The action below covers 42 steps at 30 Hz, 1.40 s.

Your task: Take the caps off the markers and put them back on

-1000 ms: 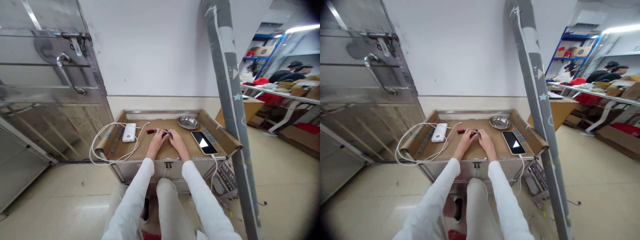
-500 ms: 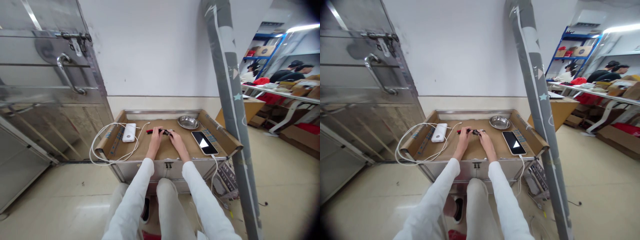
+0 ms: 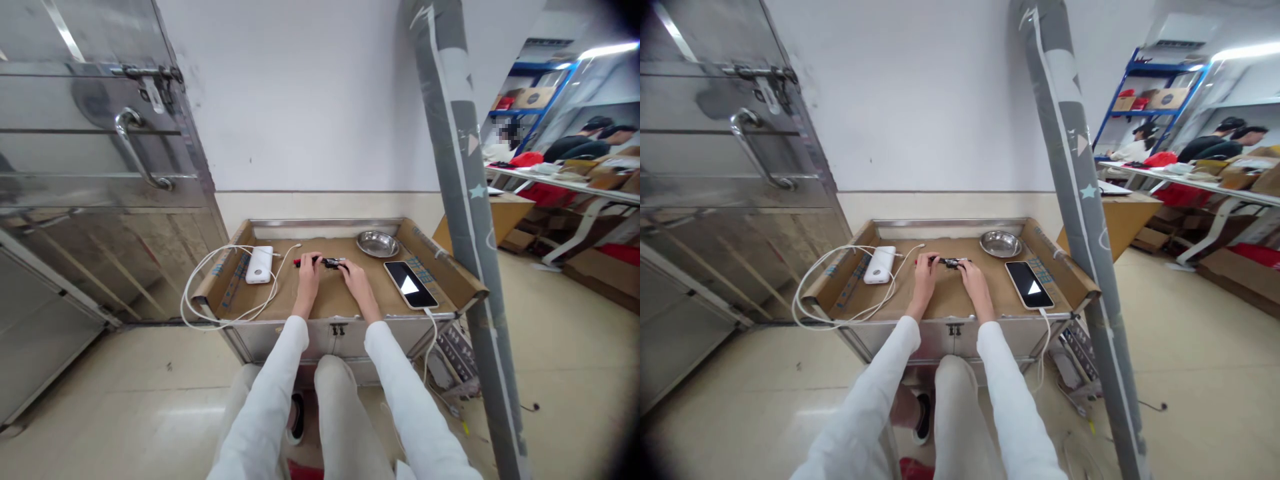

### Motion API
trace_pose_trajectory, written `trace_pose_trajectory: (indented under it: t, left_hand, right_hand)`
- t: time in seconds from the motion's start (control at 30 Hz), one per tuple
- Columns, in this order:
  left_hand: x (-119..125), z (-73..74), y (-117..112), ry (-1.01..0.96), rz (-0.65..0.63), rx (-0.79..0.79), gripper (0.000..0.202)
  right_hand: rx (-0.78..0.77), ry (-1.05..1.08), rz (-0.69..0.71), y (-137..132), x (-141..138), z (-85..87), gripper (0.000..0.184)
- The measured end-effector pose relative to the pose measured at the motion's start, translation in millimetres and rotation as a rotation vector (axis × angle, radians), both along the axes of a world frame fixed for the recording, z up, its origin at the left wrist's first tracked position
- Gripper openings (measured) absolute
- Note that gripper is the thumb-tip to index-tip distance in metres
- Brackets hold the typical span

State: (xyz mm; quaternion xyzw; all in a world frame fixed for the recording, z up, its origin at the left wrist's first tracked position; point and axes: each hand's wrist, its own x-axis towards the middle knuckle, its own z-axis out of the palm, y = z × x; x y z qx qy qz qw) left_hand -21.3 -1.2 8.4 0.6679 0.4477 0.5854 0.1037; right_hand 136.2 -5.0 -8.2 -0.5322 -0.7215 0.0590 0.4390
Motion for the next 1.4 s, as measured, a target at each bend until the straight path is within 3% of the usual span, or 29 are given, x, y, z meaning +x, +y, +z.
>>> trace_pose_trajectory:
  t: [0.1, 0.27, 0.4, 0.53, 0.7, 0.87, 1.1, 1.4]
  left_hand:
    - [-1, -1.8, 1, 0.006, -0.015, -0.015, 0.016]
    - [1, -1.7, -2, 0.168, -0.152, -0.074, 0.011]
    - [3, -2.1, -4, 0.42, -0.233, -0.104, 0.005]
    - [3, -7.9, 1, 0.467, -0.272, -0.135, 0.006]
    - [3, -17.6, 8, 0.438, -0.204, -0.184, 0.011]
    - [4, -22.8, 10, 0.437, -0.154, -0.134, 0.015]
    - [5, -23.1, 11, 0.472, -0.185, -0.055, 0.013]
    - [5, -20.4, 11, 0.529, -0.162, -0.076, 0.012]
  right_hand:
    - [0.01, -0.003, -0.074, -2, 1, 1.6, 0.028]
    - [0.069, 0.036, -0.177, -3, 3, 4.5, 0.035]
    - [0.097, 0.042, -0.128, -4, 3, 5.7, 0.035]
    - [0.077, 0.02, -0.027, -4, 2, 5.1, 0.033]
    - [0.03, -0.018, 0.043, -2, 2, -0.7, 0.029]
    - [-0.014, -0.041, 0.102, 0, 4, -5.7, 0.028]
    - [0.005, -0.054, 0.047, -2, 4, -4.9, 0.018]
    - [-0.02, -0.056, 0.118, -2, 4, -3.1, 0.02]
